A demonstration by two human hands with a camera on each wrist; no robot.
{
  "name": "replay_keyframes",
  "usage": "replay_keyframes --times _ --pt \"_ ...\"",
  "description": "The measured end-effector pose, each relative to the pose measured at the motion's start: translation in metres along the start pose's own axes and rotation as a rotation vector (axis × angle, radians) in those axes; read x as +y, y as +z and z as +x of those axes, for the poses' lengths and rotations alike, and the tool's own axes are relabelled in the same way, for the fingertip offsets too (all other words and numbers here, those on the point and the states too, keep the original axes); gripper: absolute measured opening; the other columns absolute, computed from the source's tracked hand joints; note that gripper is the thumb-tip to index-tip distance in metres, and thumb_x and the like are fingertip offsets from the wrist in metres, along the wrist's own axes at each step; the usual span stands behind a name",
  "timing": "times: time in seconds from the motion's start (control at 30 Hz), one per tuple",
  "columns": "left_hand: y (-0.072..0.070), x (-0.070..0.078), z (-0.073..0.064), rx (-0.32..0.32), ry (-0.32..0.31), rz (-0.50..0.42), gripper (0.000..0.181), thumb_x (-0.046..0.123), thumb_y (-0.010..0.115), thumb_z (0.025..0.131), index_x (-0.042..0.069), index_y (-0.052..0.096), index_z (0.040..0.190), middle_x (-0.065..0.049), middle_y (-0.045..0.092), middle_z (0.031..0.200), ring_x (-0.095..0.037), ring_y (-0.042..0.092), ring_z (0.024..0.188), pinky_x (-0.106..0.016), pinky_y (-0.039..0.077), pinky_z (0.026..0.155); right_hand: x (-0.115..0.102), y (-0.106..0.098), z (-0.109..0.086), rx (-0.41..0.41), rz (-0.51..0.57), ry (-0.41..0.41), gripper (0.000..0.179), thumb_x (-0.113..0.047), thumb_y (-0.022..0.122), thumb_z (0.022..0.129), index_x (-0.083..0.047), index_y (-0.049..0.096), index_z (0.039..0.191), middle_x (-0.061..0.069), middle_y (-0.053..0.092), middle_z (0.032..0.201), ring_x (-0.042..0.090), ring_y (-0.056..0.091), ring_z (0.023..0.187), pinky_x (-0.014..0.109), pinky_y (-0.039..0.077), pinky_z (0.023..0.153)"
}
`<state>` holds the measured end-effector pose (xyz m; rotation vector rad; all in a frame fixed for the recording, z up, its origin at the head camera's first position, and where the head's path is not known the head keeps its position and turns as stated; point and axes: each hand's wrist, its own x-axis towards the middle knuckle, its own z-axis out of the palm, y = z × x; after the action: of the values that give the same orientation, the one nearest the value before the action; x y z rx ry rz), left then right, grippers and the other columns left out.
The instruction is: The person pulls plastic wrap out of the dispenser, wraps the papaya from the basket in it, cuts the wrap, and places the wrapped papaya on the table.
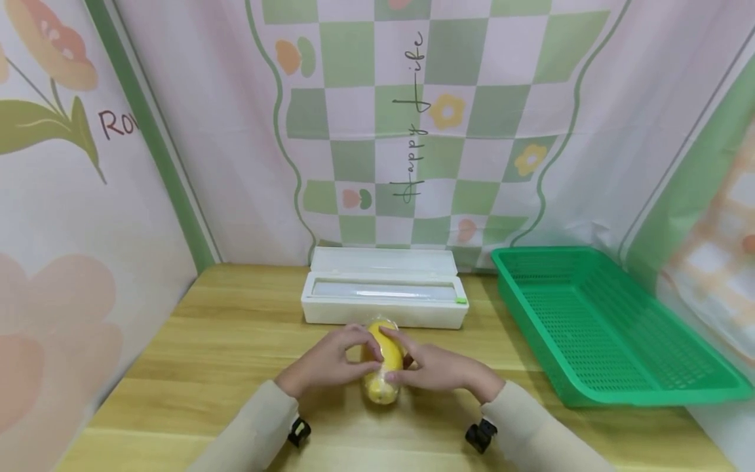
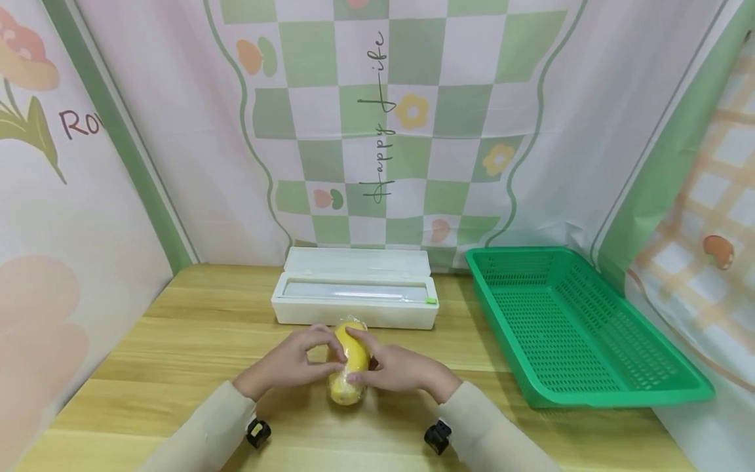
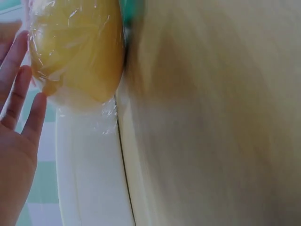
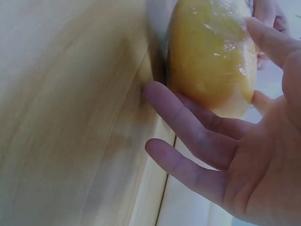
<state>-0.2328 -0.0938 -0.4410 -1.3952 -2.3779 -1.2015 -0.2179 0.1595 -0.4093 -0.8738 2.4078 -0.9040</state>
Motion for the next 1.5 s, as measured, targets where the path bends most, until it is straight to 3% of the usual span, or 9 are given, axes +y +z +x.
replay_keyframes --times 0.3,0.53,0.73,0.83,0.93,1.03,1.27,1.43,1.5 --pt "-0.008 -0.008 -0.012 0.012 -0.061 0.02 0.035 0.039 0.087 0.077 0.025 0.068 0.103 0.011 0.064 0.116 -0.017 0.055 0.121 -0.043 0.044 0.106 0.003 -0.003 0.003 -0.017 0.004 -0.008 0.082 -0.048 0.062 0.098 -0.026 0.014 0.161 0.006 0.065 0.118 0.018 0.063 0.104 0.036 0.053 0.085" --pt "-0.001 -0.01 -0.01 0.037 -0.052 -0.014 0.035 0.037 0.086 0.077 0.023 0.066 0.101 0.01 0.059 0.114 -0.012 0.054 0.113 -0.038 0.046 0.103 0.002 0.0 0.005 0.014 0.006 -0.013 0.081 -0.046 0.064 0.097 -0.026 0.018 0.16 0.004 0.065 0.112 0.016 0.062 0.099 0.033 0.053 0.081" --pt "0.001 -0.006 -0.011 0.052 -0.12 -0.042 0.037 0.038 0.088 0.074 0.025 0.062 0.098 0.009 0.059 0.116 -0.013 0.052 0.115 -0.039 0.046 0.102 0.002 0.005 0.005 0.08 -0.034 -0.01 0.08 -0.049 0.066 0.095 -0.028 0.022 0.159 0.01 0.068 0.113 0.02 0.065 0.098 0.038 0.055 0.082" --pt "-0.001 -0.006 -0.013 0.033 -0.221 -0.106 0.039 0.04 0.085 0.079 0.024 0.061 0.106 0.008 0.058 0.122 -0.015 0.053 0.118 -0.038 0.048 0.1 0.003 0.007 0.004 0.099 -0.033 -0.006 0.082 -0.052 0.067 0.093 -0.03 0.023 0.158 0.017 0.063 0.128 0.028 0.065 0.107 0.045 0.055 0.089" --pt "-0.006 -0.011 -0.016 0.001 -0.406 -0.177 0.042 0.045 0.075 0.089 0.02 0.059 0.118 0.004 0.059 0.124 -0.017 0.055 0.116 -0.039 0.049 0.099 0.003 0.01 0.002 0.116 -0.058 -0.021 0.084 -0.056 0.067 0.091 -0.031 0.024 0.158 0.021 0.051 0.144 0.035 0.058 0.121 0.053 0.049 0.099" --pt "-0.01 -0.018 -0.018 -0.07 -0.518 -0.17 0.05 0.05 0.061 0.097 0.013 0.058 0.131 0.001 0.06 0.121 -0.017 0.058 0.111 -0.04 0.049 0.097 0.003 0.014 0.0 0.137 -0.073 -0.038 0.086 -0.058 0.069 0.088 -0.032 0.026 0.158 0.02 0.042 0.152 0.037 0.05 0.13 0.056 0.044 0.104" --pt "-0.004 -0.026 -0.01 -0.239 -0.36 -0.157 0.047 0.043 0.05 0.105 0.005 0.06 0.13 -0.002 0.065 0.114 -0.015 0.062 0.103 -0.035 0.052 0.093 0.002 0.018 -0.004 0.148 -0.06 -0.058 0.087 -0.057 0.071 0.086 -0.034 0.026 0.158 0.019 0.041 0.152 0.031 0.058 0.117 0.047 0.053 0.093" --pt "-0.005 -0.029 0.003 -0.287 -0.47 -0.169 0.055 0.052 0.046 0.104 0.01 0.055 0.138 -0.001 0.063 0.124 -0.017 0.058 0.114 -0.041 0.047 0.101 0.004 0.018 -0.004 0.134 -0.02 -0.08 0.086 -0.052 0.075 0.086 -0.034 0.028 0.157 0.015 0.047 0.143 0.018 0.061 0.085 0.03 0.054 0.075" --pt "-0.005 -0.031 0.008 -0.308 -0.505 -0.2 0.058 0.054 0.049 0.102 0.01 0.053 0.139 0.0 0.063 0.124 -0.016 0.057 0.114 -0.041 0.046 0.103 0.005 0.019 -0.003 0.124 -0.006 -0.087 0.086 -0.05 0.075 0.086 -0.034 0.029 0.157 0.013 0.048 0.141 0.018 0.06 0.082 0.027 0.054 0.073"
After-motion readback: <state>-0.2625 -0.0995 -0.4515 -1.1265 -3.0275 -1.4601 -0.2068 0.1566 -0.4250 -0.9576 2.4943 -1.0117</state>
